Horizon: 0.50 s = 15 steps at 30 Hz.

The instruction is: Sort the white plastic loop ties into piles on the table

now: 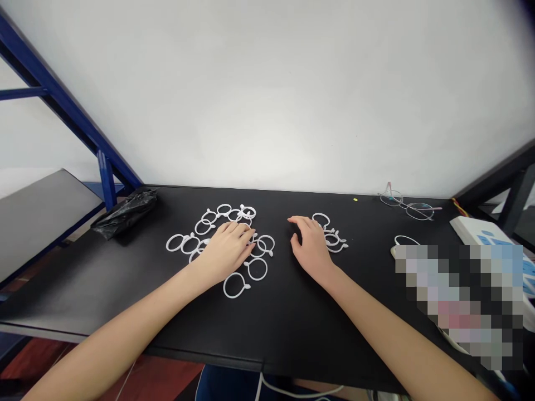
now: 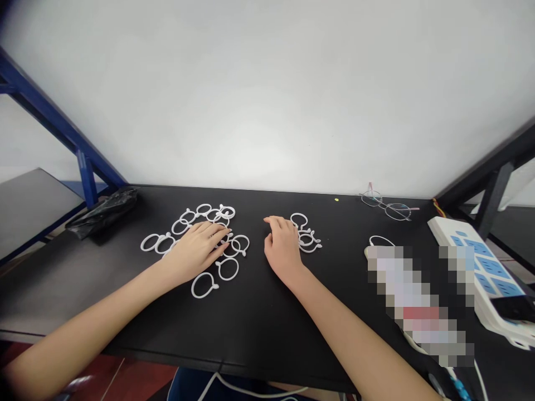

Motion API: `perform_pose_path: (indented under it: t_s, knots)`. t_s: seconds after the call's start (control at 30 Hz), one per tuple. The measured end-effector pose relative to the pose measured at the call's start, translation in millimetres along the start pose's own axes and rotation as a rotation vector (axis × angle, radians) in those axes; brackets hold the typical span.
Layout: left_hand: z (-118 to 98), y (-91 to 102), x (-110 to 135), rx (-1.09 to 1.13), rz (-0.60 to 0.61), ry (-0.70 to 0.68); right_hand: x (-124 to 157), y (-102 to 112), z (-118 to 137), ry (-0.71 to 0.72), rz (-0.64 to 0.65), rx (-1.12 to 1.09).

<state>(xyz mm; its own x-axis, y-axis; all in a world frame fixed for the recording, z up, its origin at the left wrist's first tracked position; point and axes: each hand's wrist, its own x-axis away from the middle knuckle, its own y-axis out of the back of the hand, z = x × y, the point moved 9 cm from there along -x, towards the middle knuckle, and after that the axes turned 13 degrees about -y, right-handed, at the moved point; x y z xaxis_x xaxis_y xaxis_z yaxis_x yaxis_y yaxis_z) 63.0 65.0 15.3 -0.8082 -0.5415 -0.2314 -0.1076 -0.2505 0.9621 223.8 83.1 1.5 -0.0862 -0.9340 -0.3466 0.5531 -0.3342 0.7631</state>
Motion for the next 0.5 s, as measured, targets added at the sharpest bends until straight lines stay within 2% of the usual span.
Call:
perform_pose_path:
  t_s: [0.23,0.5]
  knots:
    - [-0.8,1.5,0.5,0.024,-0.032,-0.016,2.2,3.3,2.8,0.005,-0.018,0.042]
    - [-2.7,-1.8,0.7,0.050,-0.022,-0.025,1.8,-2.1,7.0,0.068,0.071,-0.140]
